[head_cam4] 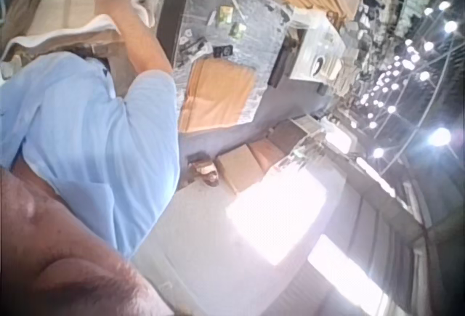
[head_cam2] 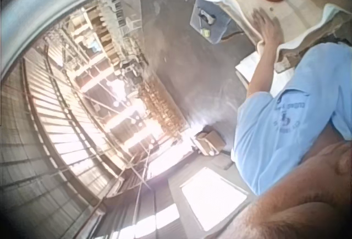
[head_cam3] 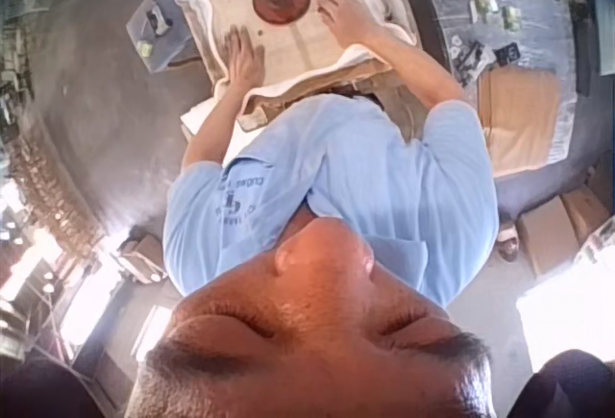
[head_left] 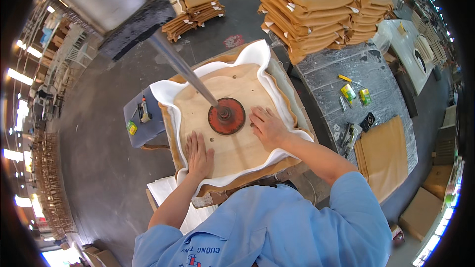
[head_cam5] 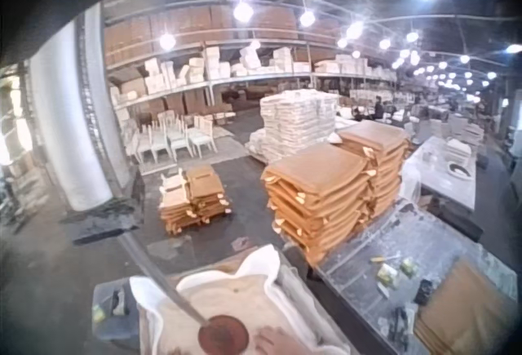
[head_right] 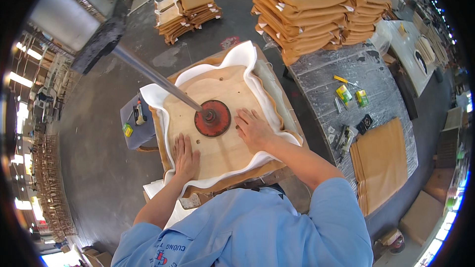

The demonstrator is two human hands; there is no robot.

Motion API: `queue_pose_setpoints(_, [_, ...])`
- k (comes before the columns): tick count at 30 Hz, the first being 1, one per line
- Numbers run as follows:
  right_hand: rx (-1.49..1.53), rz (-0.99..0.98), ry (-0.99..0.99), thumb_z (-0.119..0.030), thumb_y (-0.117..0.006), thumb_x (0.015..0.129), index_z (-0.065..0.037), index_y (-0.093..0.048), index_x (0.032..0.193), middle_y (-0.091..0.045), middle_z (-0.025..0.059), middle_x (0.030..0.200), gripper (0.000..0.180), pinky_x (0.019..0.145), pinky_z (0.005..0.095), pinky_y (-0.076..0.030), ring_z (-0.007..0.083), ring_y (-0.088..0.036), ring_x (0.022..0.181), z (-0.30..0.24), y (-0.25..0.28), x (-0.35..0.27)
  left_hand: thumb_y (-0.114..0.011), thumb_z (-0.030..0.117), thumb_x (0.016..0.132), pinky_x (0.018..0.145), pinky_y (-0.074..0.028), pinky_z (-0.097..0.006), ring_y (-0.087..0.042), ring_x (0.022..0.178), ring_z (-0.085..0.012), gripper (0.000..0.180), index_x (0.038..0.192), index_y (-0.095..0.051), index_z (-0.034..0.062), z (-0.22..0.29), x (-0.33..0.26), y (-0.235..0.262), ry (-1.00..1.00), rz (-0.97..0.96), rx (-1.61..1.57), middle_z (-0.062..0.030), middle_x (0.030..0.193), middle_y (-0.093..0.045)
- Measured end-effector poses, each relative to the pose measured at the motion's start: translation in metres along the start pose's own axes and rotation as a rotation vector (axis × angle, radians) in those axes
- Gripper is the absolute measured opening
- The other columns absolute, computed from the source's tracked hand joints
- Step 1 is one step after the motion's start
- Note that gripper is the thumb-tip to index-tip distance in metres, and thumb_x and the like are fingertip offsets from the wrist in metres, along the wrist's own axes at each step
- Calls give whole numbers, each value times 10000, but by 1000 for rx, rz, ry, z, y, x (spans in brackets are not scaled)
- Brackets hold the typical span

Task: The person places a brown fabric sheet over a chair seat base, then covers it with a white foam pad. They pull the fabric edges over the foam and secure them to the underside of the seat using a staple gun. The process is repeated for a second seat.

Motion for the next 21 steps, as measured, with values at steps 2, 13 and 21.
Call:
queue_pose_setpoints(2, [83,79,-11,-313,-666,1045,-34,-615,1507,-513,198,1650,543,1326,592,-281,401,-397,1602,-2,1,-20,-596,370,1067,1363,-71,-626,-98,1696,-504,855,1761,-227,32,0,-8,-3,-21,-16,31,-290,1833,-144])
queue_pose_setpoints(13, [119,100,-18,-272,-703,989,-31,-623,1492,-560,186,1617,563,1271,615,-337,391,-483,1552,5,6,-33,-625,314,1009,1344,-138,-655,-228,1642,-556,784,1696,-395,17,19,-19,-1,-19,91,-49,-315,1775,-291])
queue_pose_setpoints(21, [298,157,-142,-173,-671,1000,-29,-672,1344,-657,166,1406,373,1167,520,-465,395,-578,1376,11,1,34,-654,254,1025,1303,-296,-582,-413,1541,-515,588,1556,-569,16,-6,26,30,32,97,-165,-317,1660,-457])
Point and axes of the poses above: each hand's wrist, its own x-axis towards the middle knuckle, its own y-axis out of the back of the hand, z = x × y, the point moved 5 cm from there along x, towards the middle knuckle
